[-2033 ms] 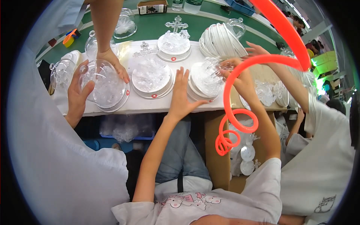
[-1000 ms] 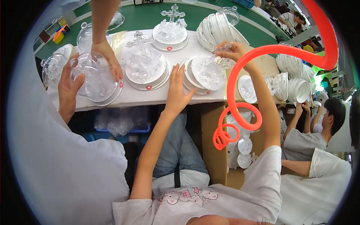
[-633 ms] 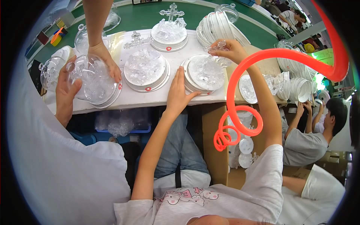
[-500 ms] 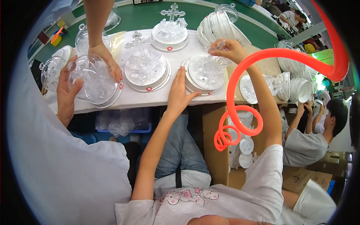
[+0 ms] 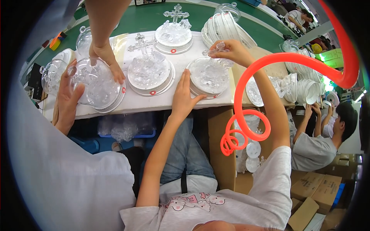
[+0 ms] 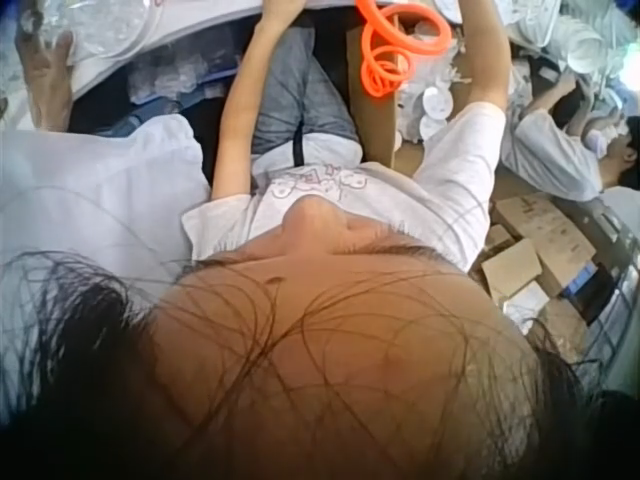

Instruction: Assembling decorative glass dome lights by placing internal components on bases and covering them with glass lids on a factory assembly line.

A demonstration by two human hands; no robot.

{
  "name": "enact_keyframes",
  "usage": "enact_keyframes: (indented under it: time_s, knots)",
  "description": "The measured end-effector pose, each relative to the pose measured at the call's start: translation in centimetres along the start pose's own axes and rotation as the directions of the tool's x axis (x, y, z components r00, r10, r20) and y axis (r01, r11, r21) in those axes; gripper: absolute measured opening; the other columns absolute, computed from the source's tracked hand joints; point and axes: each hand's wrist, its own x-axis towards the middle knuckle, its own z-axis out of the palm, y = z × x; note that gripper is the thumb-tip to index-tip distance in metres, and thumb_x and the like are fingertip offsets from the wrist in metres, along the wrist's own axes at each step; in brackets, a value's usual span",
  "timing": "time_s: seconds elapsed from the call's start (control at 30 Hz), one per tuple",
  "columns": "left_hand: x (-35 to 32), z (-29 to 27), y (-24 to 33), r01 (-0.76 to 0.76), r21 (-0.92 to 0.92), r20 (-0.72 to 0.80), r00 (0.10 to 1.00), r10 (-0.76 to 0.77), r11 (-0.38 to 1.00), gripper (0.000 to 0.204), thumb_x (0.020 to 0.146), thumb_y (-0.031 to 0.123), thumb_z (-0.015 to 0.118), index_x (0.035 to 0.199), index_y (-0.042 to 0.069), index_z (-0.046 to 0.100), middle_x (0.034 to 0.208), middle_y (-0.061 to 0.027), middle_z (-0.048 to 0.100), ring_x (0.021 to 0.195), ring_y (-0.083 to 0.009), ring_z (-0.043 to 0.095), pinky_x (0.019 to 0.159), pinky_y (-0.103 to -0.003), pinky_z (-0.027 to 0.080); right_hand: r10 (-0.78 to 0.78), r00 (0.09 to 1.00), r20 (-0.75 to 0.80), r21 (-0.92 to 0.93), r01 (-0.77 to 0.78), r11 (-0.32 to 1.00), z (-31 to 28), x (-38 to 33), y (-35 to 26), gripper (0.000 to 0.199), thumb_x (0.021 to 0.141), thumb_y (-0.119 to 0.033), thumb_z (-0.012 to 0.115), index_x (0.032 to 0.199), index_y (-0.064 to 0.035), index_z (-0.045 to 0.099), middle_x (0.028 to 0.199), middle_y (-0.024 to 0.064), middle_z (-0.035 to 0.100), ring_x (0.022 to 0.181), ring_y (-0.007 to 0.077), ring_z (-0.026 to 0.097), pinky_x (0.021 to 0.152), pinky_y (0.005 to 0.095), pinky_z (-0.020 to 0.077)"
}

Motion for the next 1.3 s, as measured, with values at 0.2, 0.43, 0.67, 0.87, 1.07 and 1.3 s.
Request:
enact_keyframes:
  time_s: [0.2,0.43,0.67,0.87,1.07,1.3]
  knots:
    - [1.4,-0.9,-1.7,0.064,-0.124,0.057,0.997,-0.057,0.990,0.099,0.063,0.030,0.078,0.137,-0.005,0.023,0.140,-0.0247,0.029,0.129,-0.0360,0.031,0.105,-0.038,0.030,-0.047,0.999,0.014,0.022,0.047,0.999,-0.5,2.2,0.8,0.020,0.081,-0.014,0.068,0.094,-0.0008,0.064,0.086,0.0039,0.066,0.080,0.0098,0.062,0.074,0.0235,0.0495]
    - [-0.4,-0.8,0.1,-0.003,-0.017,-0.010,1.000,0.002,1.000,0.099,0.063,0.029,0.079,0.137,-0.005,0.023,0.141,-0.0241,0.029,0.130,-0.0351,0.031,0.104,-0.037,0.031,-0.063,0.995,-0.081,-0.034,0.061,0.998,1.0,0.6,0.7,0.019,0.077,-0.014,0.071,0.091,-0.0038,0.065,0.077,0.0030,0.067,0.070,0.0050,0.056,0.064,0.0210,0.0452]
    - [-0.1,-1.1,0.8,0.105,-0.082,0.051,0.994,-0.101,0.991,0.100,0.063,0.029,0.079,0.137,-0.005,0.023,0.141,-0.0234,0.029,0.130,-0.0345,0.031,0.105,-0.037,0.031,0.015,0.999,-0.045,-0.107,-0.019,0.994,0.6,0.8,1.1,0.024,0.075,-0.016,0.072,0.096,-0.0061,0.065,0.083,0.0052,0.068,0.074,0.0106,0.060,0.069,0.0243,0.0469]
    - [0.1,-1.6,0.9,0.002,-0.026,-0.001,1.000,-0.002,1.000,0.093,0.065,0.023,0.079,0.137,-0.003,0.026,0.141,-0.0245,0.028,0.130,-0.0357,0.031,0.104,-0.038,0.031,-0.071,0.993,-0.099,0.095,0.080,0.992,1.3,0.7,-0.2,0.029,0.071,-0.028,0.073,0.090,-0.0061,0.067,0.079,0.0109,0.066,0.071,0.0191,0.062,0.067,0.0292,0.0477]
    - [0.0,-0.7,0.8,-0.040,-0.015,0.027,0.999,0.040,0.999,0.091,0.065,0.022,0.079,0.138,0.000,0.028,0.142,-0.0238,0.028,0.130,-0.0358,0.031,0.105,-0.038,0.029,-0.179,0.978,-0.109,-0.138,0.164,0.977,1.6,0.8,1.9,0.033,0.070,-0.034,0.071,0.089,-0.0072,0.066,0.082,0.0140,0.066,0.076,0.0284,0.063,0.069,0.0357,0.0478]
    - [0.6,-0.8,0.1,-0.026,0.005,-0.021,0.999,0.026,1.000,0.070,0.078,0.028,0.069,0.132,-0.002,0.036,0.136,-0.0233,0.036,0.128,-0.0355,0.034,0.104,-0.039,0.028,-0.192,0.976,-0.103,-0.160,0.174,0.972,1.4,0.9,1.1,0.031,0.071,-0.033,0.070,0.090,-0.0077,0.064,0.084,0.0138,0.066,0.076,0.0295,0.062,0.068,0.0379,0.0472]
